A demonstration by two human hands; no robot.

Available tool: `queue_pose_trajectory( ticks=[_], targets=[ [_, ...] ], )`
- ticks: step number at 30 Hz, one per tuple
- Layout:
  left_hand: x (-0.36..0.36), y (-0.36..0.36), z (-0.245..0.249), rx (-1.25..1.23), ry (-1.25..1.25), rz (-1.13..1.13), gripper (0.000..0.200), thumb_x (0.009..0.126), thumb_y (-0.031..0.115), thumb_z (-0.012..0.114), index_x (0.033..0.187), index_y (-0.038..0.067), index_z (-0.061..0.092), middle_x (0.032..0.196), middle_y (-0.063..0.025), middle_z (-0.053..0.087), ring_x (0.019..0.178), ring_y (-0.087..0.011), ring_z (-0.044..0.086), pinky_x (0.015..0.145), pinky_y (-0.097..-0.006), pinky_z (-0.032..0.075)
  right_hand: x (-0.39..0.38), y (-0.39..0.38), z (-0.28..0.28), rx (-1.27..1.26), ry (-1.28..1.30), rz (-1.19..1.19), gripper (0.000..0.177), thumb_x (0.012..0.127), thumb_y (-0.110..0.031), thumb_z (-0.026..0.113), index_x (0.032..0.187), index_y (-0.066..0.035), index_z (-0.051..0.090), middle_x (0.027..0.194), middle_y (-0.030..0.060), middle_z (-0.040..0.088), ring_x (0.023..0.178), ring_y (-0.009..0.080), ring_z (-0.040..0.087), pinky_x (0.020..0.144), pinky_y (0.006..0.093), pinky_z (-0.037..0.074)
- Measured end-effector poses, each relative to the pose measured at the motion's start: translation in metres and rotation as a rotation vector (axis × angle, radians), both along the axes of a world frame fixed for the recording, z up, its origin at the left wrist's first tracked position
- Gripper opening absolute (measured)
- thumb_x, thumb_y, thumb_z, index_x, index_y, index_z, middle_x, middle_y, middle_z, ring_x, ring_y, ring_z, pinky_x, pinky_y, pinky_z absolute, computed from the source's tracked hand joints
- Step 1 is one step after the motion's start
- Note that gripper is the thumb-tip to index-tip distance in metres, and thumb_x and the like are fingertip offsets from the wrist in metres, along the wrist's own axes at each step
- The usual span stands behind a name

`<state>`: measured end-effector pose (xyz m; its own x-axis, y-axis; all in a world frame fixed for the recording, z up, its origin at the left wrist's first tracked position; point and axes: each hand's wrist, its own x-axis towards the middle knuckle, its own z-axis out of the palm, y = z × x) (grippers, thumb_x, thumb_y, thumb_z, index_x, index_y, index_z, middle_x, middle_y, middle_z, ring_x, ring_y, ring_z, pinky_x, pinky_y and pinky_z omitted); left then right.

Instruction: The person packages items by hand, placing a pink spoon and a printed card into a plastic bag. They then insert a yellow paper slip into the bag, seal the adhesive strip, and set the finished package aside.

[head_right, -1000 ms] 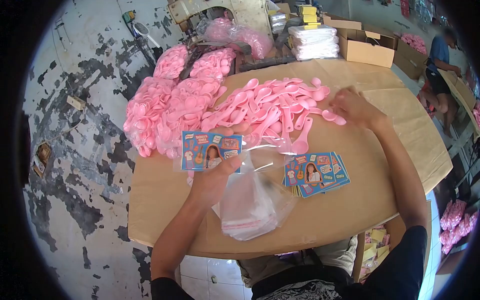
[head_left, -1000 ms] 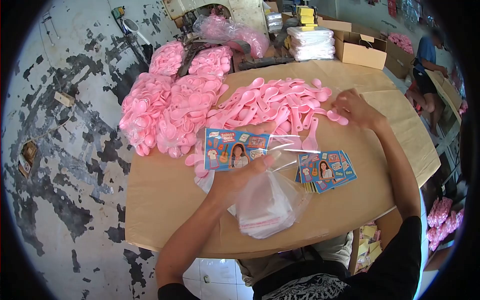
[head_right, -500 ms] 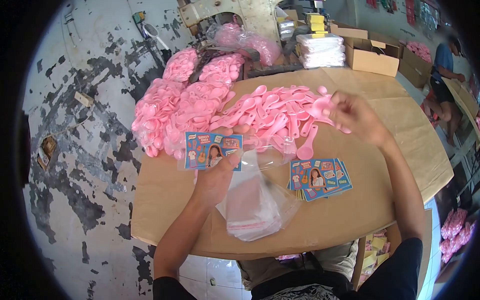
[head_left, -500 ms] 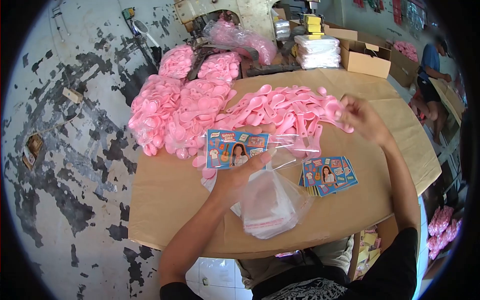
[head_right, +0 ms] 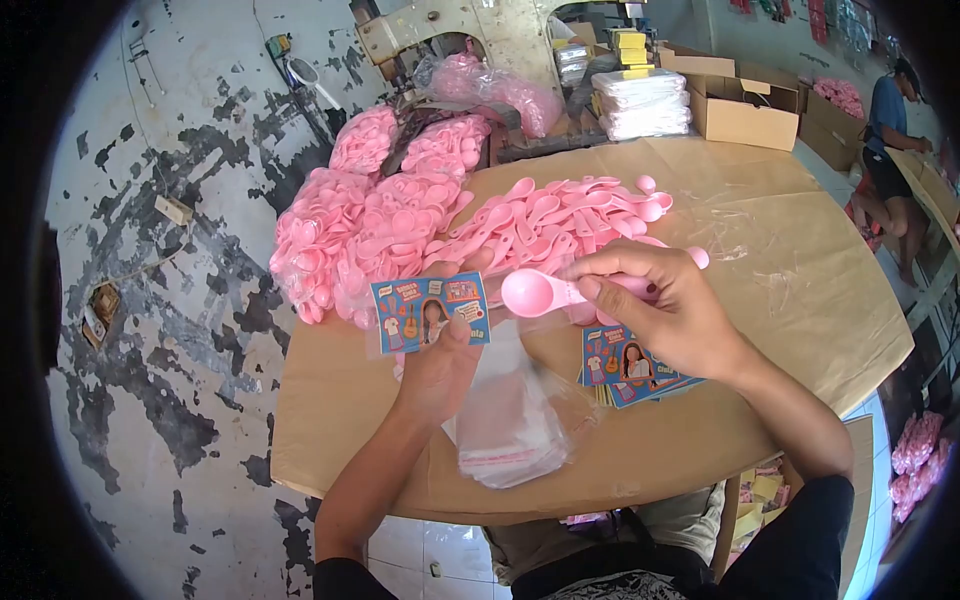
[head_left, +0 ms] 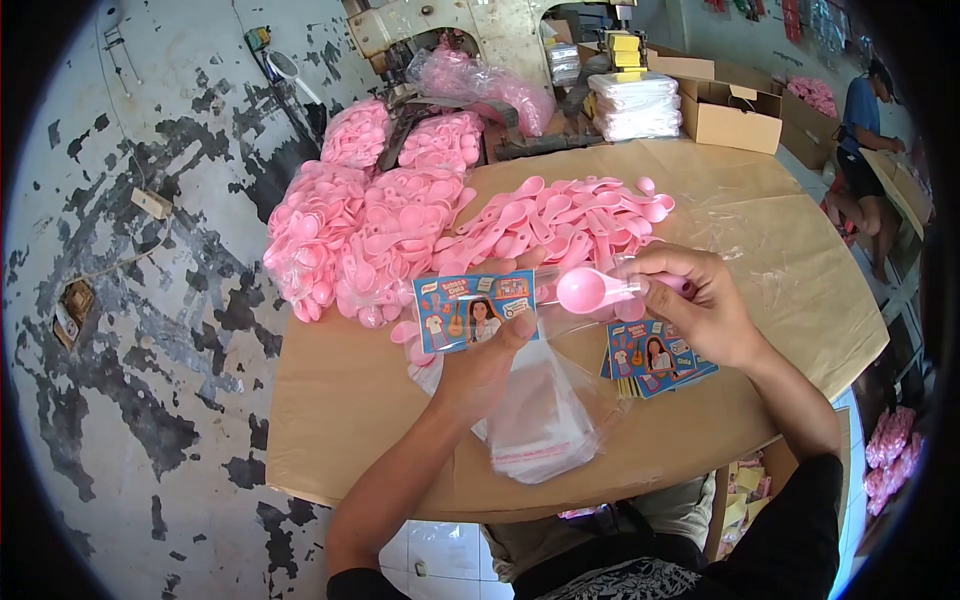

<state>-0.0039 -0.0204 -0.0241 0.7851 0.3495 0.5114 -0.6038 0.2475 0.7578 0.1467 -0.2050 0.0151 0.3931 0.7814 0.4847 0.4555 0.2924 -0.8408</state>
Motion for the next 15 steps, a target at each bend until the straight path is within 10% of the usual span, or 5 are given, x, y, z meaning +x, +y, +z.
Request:
queue_pose_trajectory(
  ticks=[8,15],
  targets=[
    [-0.003,-0.006,0.005,-0.076,0.011,0.001,0.050,0.086,0.015,0.069,0.130,0.011,0.044,0.139,-0.0171,0.045,0.125,-0.0272,0.049,0.103,-0.0421,0.043,-0.001,-0.007,0.010,0.073,0.066,0.167,0.037,0.092,-0.030,0.063,0.113,0.000,0.062,0.105,0.0061,0.065,0.092,0.0134,0.062,0.081,0.0287,0.050],
    [-0.002,-0.009,-0.012,0.212,0.098,0.045,0.069,0.088,0.033,0.066,0.142,0.013,0.029,0.145,-0.0128,0.038,0.134,-0.0274,0.039,0.107,-0.0442,0.038,-0.021,0.007,0.027,-0.075,-0.142,0.137,0.020,0.086,-0.005,0.067,0.105,0.000,0.066,0.101,0.0079,0.067,0.094,0.0124,0.062,0.081,0.0270,0.050]
  ],
)
